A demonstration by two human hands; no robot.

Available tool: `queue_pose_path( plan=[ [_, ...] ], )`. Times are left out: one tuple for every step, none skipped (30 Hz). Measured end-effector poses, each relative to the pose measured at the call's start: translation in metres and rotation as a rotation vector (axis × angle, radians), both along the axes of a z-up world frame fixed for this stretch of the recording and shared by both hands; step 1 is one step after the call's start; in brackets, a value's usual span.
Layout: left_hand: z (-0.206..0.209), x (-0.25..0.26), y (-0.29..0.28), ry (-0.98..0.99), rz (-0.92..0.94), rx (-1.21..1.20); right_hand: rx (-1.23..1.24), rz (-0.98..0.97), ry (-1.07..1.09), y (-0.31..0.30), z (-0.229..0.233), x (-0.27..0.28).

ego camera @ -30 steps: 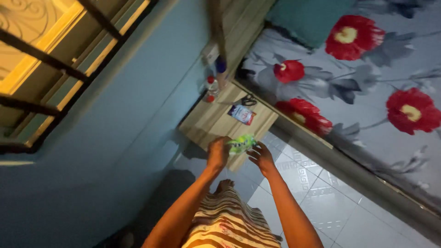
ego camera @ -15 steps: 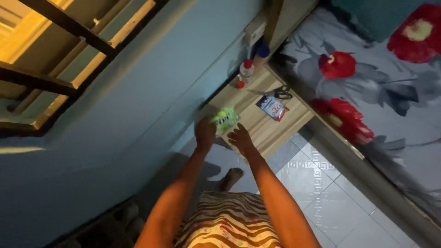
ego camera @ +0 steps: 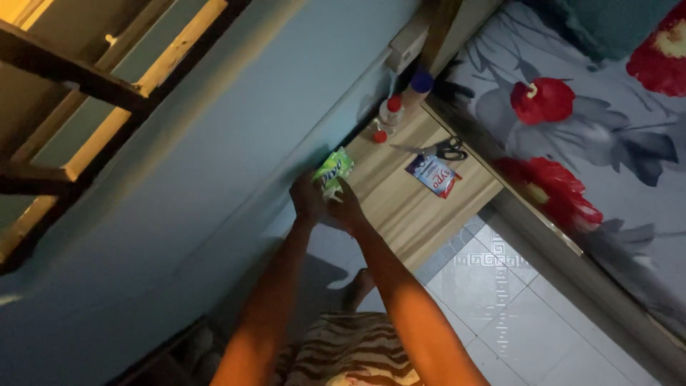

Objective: Preparing a cleaning bucket with detergent and assembling a spin mop to clean the floor.

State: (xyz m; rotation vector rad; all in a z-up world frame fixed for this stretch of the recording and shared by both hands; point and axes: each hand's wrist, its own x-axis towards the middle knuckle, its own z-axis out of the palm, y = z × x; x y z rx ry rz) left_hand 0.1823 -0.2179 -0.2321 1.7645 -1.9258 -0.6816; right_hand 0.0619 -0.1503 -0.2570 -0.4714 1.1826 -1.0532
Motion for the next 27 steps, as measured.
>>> queue_pose_path(
  plan=[
    [-0.002, 0.0, -0.003, -0.011, -0.018, -0.013, -0.009, 0.008, 0.034, -0.005, -0.003, 0.002],
    [0.0, 0.0, -0.005, -0.011, -0.017, -0.015, -0.012, 0.009, 0.035, -0.007, -0.014, 0.004],
    [0.002, 0.0, -0.006, -0.052, -0.022, -0.074, 0.017, -0.047, -0.084, -0.01, -0.025, 0.006],
    [0.004, 0.0, -0.007, -0.094, -0.028, -0.131, 0.046, -0.103, -0.205, -0.012, -0.035, 0.009],
    [0.014, -0.001, -0.003, -0.096, -0.027, -0.133, 0.044, -0.102, -0.207, -0.013, -0.029, 0.01],
    [0.024, -0.002, 0.003, 0.063, -0.022, -0.228, 0.083, -0.071, -0.148, -0.014, -0.022, 0.01],
    [0.034, -0.004, 0.01, 0.223, -0.017, -0.323, 0.122, -0.04, -0.089, -0.014, -0.015, 0.011],
    [0.038, -0.007, 0.016, 0.222, -0.02, -0.322, 0.122, -0.042, -0.09, -0.013, -0.017, 0.014],
    [0.042, -0.009, 0.022, 0.225, 0.08, -0.265, 0.113, -0.073, -0.134, -0.013, -0.018, 0.017],
    [0.046, -0.012, 0.028, 0.229, 0.18, -0.208, 0.104, -0.102, -0.177, -0.013, -0.019, 0.019],
    [0.05, -0.014, 0.033, 0.23, 0.179, -0.207, 0.104, -0.104, -0.176, -0.013, -0.008, 0.019],
    [0.054, -0.017, 0.039, 0.209, 0.207, -0.241, 0.138, -0.086, -0.12, -0.013, 0.003, 0.019],
    [0.058, -0.019, 0.045, 0.187, 0.235, -0.274, 0.171, -0.069, -0.065, -0.013, 0.014, 0.019],
    [0.052, -0.018, 0.045, 0.189, 0.235, -0.274, 0.171, -0.069, -0.063, -0.01, -0.001, 0.019],
    [0.046, -0.018, 0.046, 0.225, 0.25, -0.275, 0.137, -0.076, -0.07, -0.007, -0.016, 0.018],
    [0.04, -0.018, 0.047, 0.261, 0.263, -0.273, 0.106, -0.085, -0.078, -0.002, -0.031, 0.018],
    [0.047, -0.018, 0.048, 0.263, 0.262, -0.271, 0.108, -0.088, -0.076, 0.001, -0.035, 0.015],
    [0.053, -0.019, 0.048, 0.291, 0.227, -0.263, 0.007, -0.111, -0.091, 0.003, -0.039, 0.011],
    [0.06, -0.02, 0.048, 0.319, 0.191, -0.254, -0.095, -0.135, -0.105, 0.006, -0.042, 0.007],
    [0.063, -0.02, 0.05, 0.324, 0.184, -0.251, -0.093, -0.142, -0.1, 0.008, -0.028, -0.001],
    [0.066, -0.021, 0.053, 0.333, 0.169, -0.29, 0.032, -0.178, -0.162, 0.01, -0.013, -0.009],
    [0.069, -0.021, 0.054, 0.342, 0.154, -0.331, 0.156, -0.214, -0.223, 0.012, 0.002, -0.017],
    [0.073, -0.024, 0.06, 0.348, 0.148, -0.328, 0.156, -0.222, -0.218, 0.027, -0.026, -0.028],
    [0.078, -0.027, 0.063, 0.351, 0.134, -0.347, 0.076, -0.281, -0.056, 0.039, -0.054, -0.038],
    [0.083, -0.03, 0.067, 0.353, 0.121, -0.366, -0.003, -0.338, 0.108, 0.052, -0.083, -0.048],
    [0.084, -0.037, 0.073, 0.358, 0.115, -0.366, -0.005, -0.345, 0.112, 0.059, -0.086, -0.066],
    [0.085, -0.045, 0.078, 0.287, 0.11, -0.291, 0.004, -0.387, 0.263, 0.066, -0.091, -0.084]
  ],
)
